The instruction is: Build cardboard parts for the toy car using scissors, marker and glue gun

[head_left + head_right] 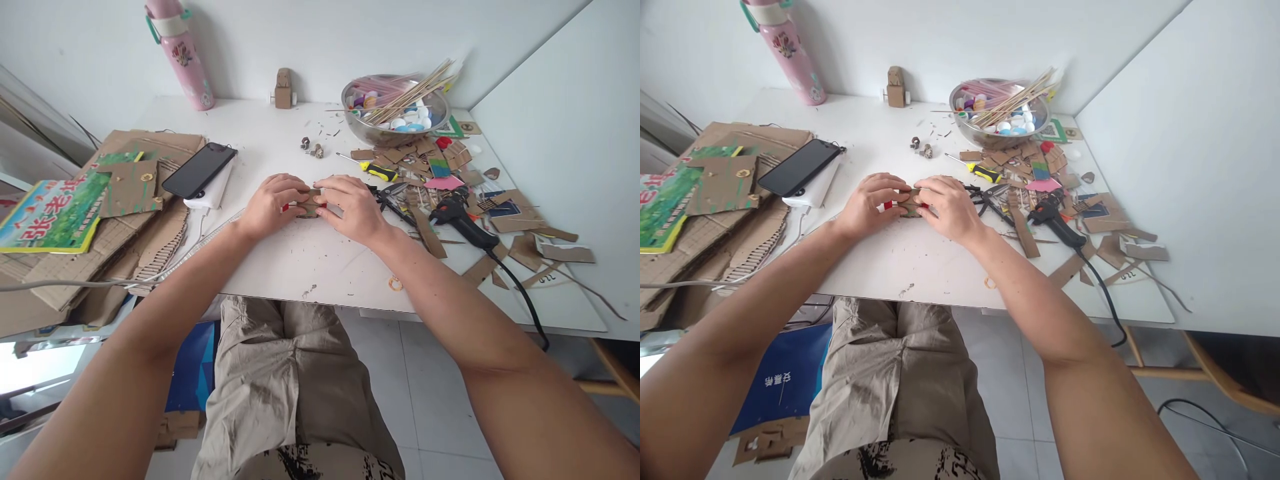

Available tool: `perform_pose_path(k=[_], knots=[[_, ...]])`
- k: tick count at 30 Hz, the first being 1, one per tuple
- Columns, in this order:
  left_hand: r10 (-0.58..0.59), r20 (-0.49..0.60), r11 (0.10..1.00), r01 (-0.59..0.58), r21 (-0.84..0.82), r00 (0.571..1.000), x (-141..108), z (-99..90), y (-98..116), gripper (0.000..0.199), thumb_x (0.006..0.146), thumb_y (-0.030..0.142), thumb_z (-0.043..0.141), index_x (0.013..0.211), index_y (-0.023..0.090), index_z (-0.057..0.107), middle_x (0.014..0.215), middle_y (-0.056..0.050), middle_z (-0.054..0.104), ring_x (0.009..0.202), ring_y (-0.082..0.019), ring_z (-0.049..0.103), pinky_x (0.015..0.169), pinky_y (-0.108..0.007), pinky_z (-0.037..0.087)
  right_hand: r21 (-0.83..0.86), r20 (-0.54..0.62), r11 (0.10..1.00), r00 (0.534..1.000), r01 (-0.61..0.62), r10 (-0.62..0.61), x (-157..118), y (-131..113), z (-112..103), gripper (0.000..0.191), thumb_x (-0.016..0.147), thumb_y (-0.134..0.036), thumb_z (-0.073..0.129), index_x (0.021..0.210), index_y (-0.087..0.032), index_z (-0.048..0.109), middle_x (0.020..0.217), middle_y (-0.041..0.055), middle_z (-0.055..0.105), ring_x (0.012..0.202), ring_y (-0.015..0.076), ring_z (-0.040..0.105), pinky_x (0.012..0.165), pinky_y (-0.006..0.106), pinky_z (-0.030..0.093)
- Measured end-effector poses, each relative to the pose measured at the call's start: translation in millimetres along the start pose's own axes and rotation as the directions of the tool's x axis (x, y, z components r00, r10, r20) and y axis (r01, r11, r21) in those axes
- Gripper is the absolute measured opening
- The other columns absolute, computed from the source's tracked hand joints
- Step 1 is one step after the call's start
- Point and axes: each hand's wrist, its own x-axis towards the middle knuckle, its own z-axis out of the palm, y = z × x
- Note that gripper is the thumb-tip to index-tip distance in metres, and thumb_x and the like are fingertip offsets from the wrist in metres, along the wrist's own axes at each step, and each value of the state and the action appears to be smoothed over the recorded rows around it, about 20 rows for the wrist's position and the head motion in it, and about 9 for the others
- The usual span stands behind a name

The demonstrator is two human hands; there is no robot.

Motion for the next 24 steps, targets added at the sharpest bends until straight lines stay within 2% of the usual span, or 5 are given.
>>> perform_pose_path(k=[3,9,18,24], knots=[[0.006,0.001,0.999,-0.006,0.040,1.000,-1.2,-0.2,0.1,0.009,0.097,0.033,0.075,0.101,0.032,0.083,0.121,-0.008,0.086,0.123,-0.034,0.077,0.113,-0.060,0.055,-0.002,0.013,1.000,1.000,0.011,-0.011,0.0,1.7,1.0,0.016,0.095,-0.022,0.070,0.100,-0.030,0.083,0.130,0.0066,0.087,0.127,0.0374,0.077,0.115,0.063,0.056],[-0.004,-0.013,0.998,0.005,0.068,1.000,-1.7,0.0,-1.3,0.010,0.097,0.036,0.076,0.099,0.031,0.084,0.112,-0.008,0.087,0.116,-0.034,0.077,0.110,-0.059,0.057,-0.007,0.008,1.000,1.000,0.024,-0.024,0.4,3.2,4.2,0.019,0.096,-0.020,0.068,0.101,-0.028,0.083,0.123,0.0083,0.086,0.121,0.0374,0.075,0.113,0.063,0.056],[-0.044,-0.023,0.997,0.045,0.059,0.999,-4.1,-1.2,-1.7,0.010,0.094,0.039,0.079,0.100,0.033,0.084,0.110,-0.007,0.086,0.116,-0.034,0.076,0.115,-0.062,0.053,-0.028,-0.026,1.000,1.000,0.012,-0.013,-0.8,-2.6,5.2,0.015,0.096,-0.021,0.066,0.100,-0.027,0.080,0.121,0.0097,0.087,0.120,0.0374,0.076,0.110,0.060,0.057],[-0.044,-0.026,0.998,0.045,0.033,0.999,-3.2,0.4,-2.2,0.011,0.094,0.041,0.078,0.098,0.032,0.083,0.109,-0.008,0.085,0.114,-0.034,0.076,0.115,-0.062,0.051,-0.049,-0.053,0.999,0.998,-0.018,0.016,-2.4,-5.6,8.1,0.019,0.094,-0.018,0.066,0.098,-0.030,0.081,0.119,0.0087,0.087,0.122,0.0388,0.075,0.111,0.063,0.057]])
